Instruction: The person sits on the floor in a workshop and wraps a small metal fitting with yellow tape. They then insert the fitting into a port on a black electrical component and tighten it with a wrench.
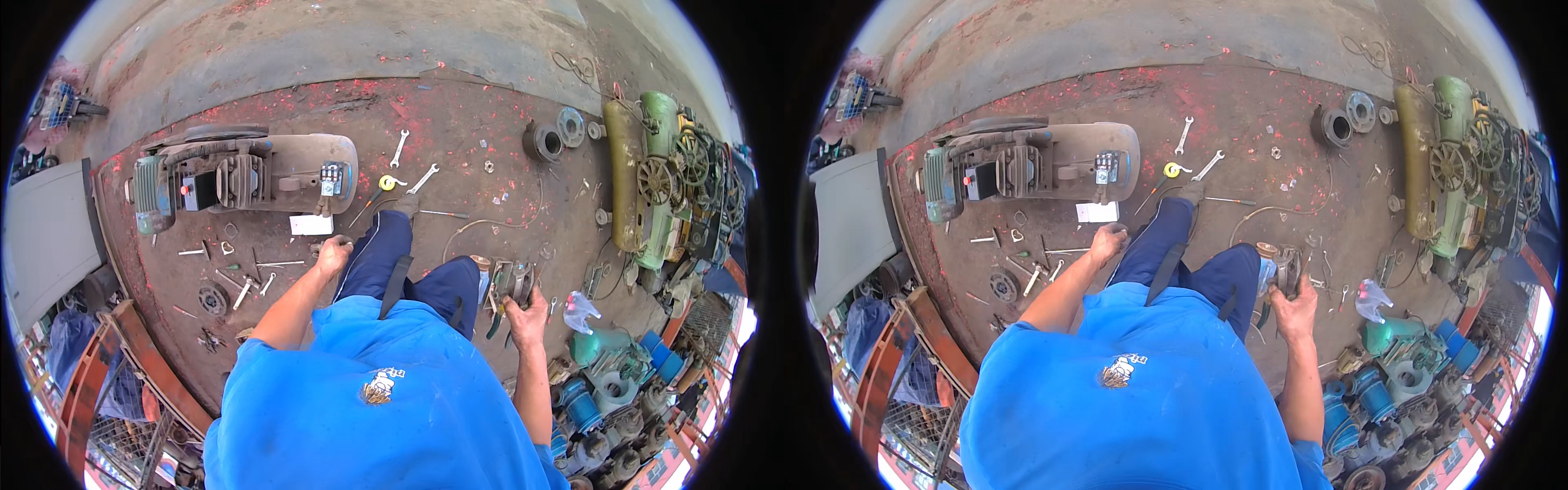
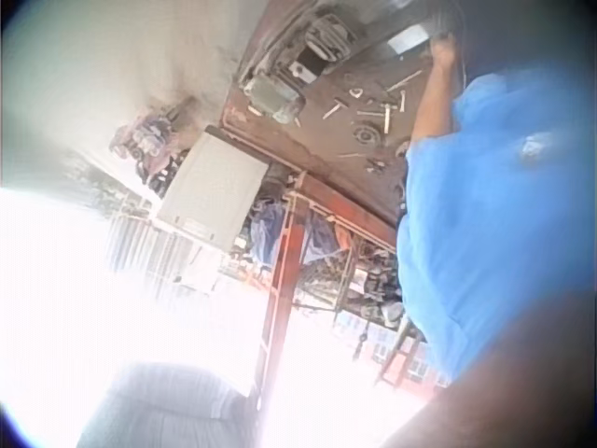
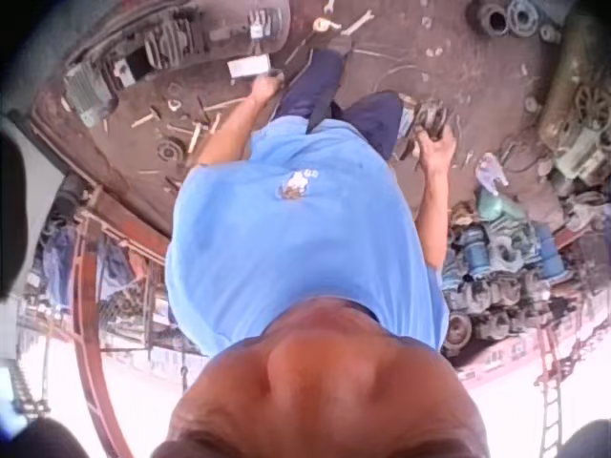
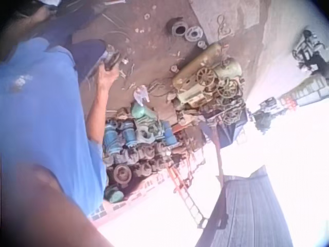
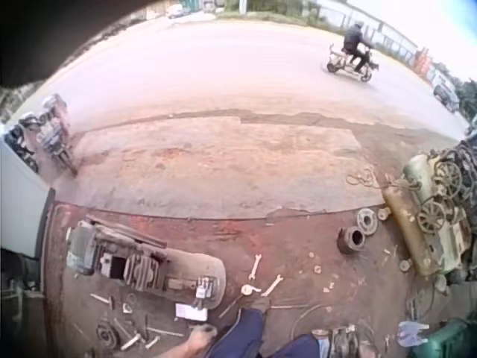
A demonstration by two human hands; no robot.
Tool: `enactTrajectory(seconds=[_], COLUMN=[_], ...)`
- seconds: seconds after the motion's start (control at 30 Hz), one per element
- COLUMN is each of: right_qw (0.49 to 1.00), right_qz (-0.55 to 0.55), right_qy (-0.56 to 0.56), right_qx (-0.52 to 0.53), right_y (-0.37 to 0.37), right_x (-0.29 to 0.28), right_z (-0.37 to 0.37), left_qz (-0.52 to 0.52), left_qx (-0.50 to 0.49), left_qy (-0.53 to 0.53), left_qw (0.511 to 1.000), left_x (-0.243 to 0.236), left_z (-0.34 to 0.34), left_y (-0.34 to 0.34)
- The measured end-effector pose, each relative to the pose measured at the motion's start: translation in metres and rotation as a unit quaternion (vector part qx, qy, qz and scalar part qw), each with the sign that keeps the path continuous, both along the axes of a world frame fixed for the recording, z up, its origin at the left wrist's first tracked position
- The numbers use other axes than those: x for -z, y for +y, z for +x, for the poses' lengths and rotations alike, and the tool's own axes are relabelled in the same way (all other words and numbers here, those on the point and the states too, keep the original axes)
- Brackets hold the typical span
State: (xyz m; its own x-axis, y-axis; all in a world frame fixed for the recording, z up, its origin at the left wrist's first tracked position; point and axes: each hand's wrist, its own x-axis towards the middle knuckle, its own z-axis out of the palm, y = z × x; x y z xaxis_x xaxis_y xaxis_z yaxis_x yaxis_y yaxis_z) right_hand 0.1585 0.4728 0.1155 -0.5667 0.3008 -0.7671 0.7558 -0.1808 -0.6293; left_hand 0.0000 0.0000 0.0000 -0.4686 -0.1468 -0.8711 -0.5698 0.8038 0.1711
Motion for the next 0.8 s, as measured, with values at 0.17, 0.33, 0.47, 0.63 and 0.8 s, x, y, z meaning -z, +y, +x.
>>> enactTrajectory(seconds=[0.17,0.33,0.47,0.63,0.8], right_qw=[0.971,0.846,0.718,0.505,0.466], right_qz=[0.061,0.136,0.166,0.232,0.256], right_qy=[-0.054,-0.103,-0.066,0.004,0.009], right_qx=[-0.225,-0.506,-0.672,-0.831,-0.847], right_y=[0.119,0.242,0.254,0.262,0.237], right_x=[0.005,0.080,0.192,0.340,0.539], right_z=[-0.101,-0.216,-0.306,-0.399,-0.446], left_qz=[0.118,0.082,-0.003,-0.005,-0.024], left_qx=[-0.146,-0.381,-0.525,-0.651,-0.478], left_qy=[0.088,0.115,0.185,0.167,0.122], left_qw=[0.978,0.914,0.831,0.741,0.870], left_x=[0.038,0.087,0.137,0.212,0.390], left_z=[0.023,0.050,0.105,0.113,0.055], left_y=[0.196,0.325,0.342,0.444,0.466])
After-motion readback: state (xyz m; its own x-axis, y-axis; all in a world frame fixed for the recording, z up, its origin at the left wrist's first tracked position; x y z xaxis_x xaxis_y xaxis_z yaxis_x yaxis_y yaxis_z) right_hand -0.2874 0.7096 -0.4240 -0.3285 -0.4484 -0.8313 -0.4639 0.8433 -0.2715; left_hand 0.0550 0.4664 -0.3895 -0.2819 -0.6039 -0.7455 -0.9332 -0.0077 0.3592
